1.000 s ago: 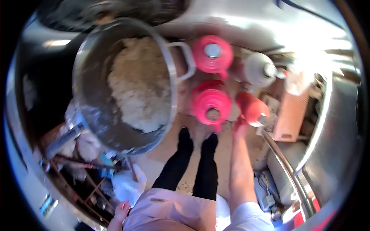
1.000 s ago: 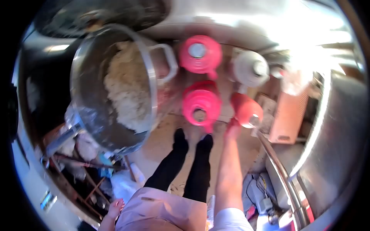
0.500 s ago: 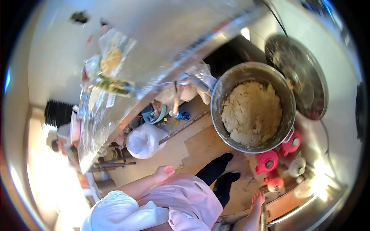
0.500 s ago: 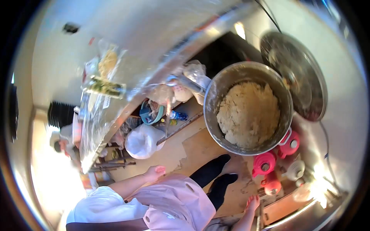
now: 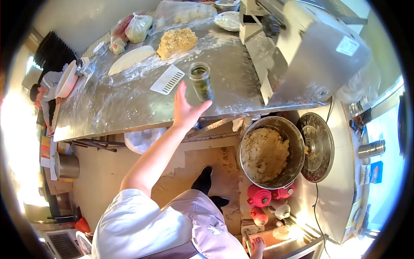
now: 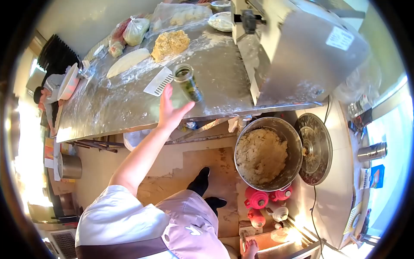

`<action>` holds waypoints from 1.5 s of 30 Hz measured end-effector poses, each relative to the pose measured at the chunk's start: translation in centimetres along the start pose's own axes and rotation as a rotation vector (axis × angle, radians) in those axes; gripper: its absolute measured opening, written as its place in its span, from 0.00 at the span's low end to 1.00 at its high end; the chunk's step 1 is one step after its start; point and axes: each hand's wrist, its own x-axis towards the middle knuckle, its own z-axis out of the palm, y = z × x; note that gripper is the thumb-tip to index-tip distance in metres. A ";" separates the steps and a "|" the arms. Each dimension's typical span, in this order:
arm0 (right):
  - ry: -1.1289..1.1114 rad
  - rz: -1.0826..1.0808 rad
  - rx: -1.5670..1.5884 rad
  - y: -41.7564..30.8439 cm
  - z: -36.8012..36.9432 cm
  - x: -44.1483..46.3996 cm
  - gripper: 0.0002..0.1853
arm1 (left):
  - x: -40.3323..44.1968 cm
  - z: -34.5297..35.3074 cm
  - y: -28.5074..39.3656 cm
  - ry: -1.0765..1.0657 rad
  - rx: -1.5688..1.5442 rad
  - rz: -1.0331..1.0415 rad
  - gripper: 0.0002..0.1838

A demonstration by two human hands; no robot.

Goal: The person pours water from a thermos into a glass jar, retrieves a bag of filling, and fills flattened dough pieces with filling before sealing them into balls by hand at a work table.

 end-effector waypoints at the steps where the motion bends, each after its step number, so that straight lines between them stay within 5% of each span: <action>1: 0.013 -0.020 -0.029 0.3 0.2 -0.9 0.08 | 1.4 0.2 0.1 -0.011 -0.022 -0.002 0.60; 6: -0.051 -0.048 -0.025 0.7 4.8 -9.5 0.06 | 5.5 1.7 -0.6 -0.055 -0.210 -0.030 0.56; 9: -0.139 -0.143 0.039 9.7 2.2 -2.7 0.05 | 6.5 1.4 0.5 -0.077 -0.267 -0.027 0.48; 19: -0.012 -0.089 -0.284 6.0 8.3 -10.4 0.08 | 5.6 0.3 1.3 -0.170 -0.277 0.083 0.30; 30: -0.070 -0.154 -0.444 2.1 5.1 -7.2 0.12 | -3.0 -1.3 4.1 -0.211 -0.239 0.163 0.32; 33: -0.100 -0.181 -0.474 0.1 3.3 -5.3 0.14 | -6.3 -2.2 4.8 -0.213 -0.294 0.042 0.32; 40: -0.258 -0.159 -0.427 -3.9 -1.9 3.9 0.13 | -14.8 -6.9 6.7 -0.046 -0.253 -0.052 0.32; 45: -0.142 -0.133 -0.638 -9.3 -2.1 5.2 0.13 | -20.5 -12.6 6.6 0.119 -0.159 -0.065 0.33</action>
